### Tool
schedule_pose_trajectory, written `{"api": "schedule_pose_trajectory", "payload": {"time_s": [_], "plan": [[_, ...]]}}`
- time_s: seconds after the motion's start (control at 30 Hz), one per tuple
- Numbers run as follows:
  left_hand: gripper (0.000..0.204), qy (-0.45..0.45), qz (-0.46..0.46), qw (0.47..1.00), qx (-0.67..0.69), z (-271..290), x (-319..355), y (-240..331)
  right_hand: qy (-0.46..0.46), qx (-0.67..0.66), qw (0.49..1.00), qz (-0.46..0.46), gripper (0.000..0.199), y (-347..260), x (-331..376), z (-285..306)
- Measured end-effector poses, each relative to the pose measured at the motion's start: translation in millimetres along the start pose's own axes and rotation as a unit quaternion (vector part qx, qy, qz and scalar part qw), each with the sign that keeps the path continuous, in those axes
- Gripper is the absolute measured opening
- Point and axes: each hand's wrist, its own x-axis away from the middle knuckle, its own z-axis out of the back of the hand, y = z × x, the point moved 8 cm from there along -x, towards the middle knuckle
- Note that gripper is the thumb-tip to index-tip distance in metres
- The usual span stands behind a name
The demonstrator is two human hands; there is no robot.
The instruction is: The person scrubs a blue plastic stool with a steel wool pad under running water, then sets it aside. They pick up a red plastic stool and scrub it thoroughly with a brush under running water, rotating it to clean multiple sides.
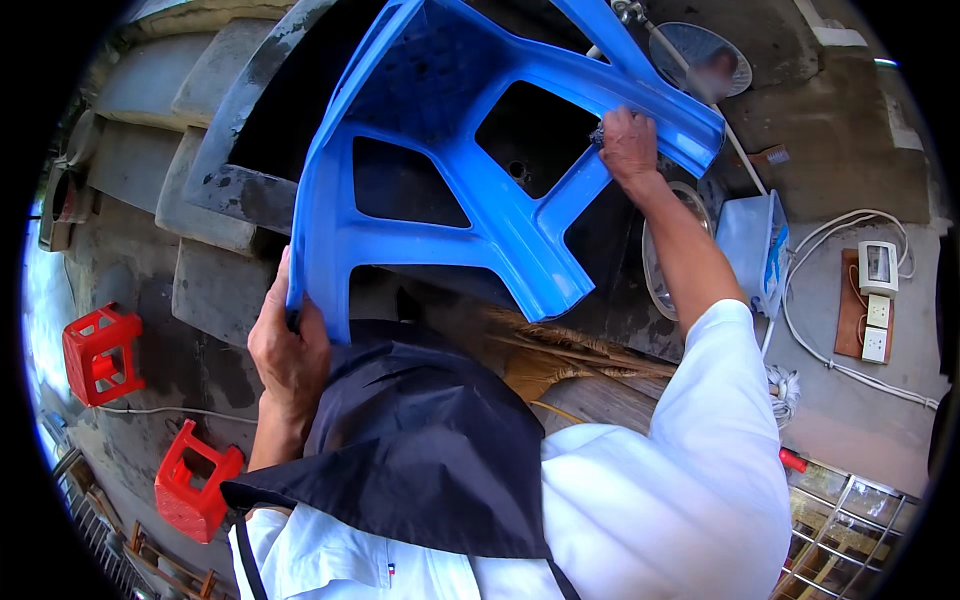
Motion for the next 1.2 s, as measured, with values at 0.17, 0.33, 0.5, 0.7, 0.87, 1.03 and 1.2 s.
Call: {"api": "schedule_pose_trajectory", "payload": {"time_s": [0.17, 0.33, 0.5, 0.7, 0.87, 1.03, 1.2], "plan": [[0.050, 0.029, -0.058, 0.998, 0.000, -3, -7, 11, -0.063, -0.139, 0.985, 0.082, 0.015, -113, 88, -26], [0.046, 0.023, -0.036, 0.999, -0.014, -4, -19, 24, -0.006, -0.125, 0.990, 0.065, 0.015, -65, 49, 15], [0.044, 0.024, 0.021, 0.999, -0.013, 0, -9, -2, 0.126, 0.062, 0.989, 0.048, 0.018, 9, 3, 98], [0.042, 0.009, 0.021, 0.999, -0.028, -4, 0, -4, -0.033, -0.012, 0.997, -0.062, 0.019, -5, -33, -26], [0.042, 0.021, -0.013, 0.999, -0.037, -6, -16, 14, -0.014, 0.005, 1.000, -0.016, 0.017, -5, -42, -17], [0.041, 0.026, 0.016, 0.999, -0.036, 2, -12, -6, 0.181, 0.069, 0.980, 0.051, 0.027, 21, -20, 100], [0.042, 0.010, 0.023, 1.000, -0.016, 1, -14, -7, 0.225, -0.022, 0.973, -0.052, 0.041, 16, -33, 101]]}}
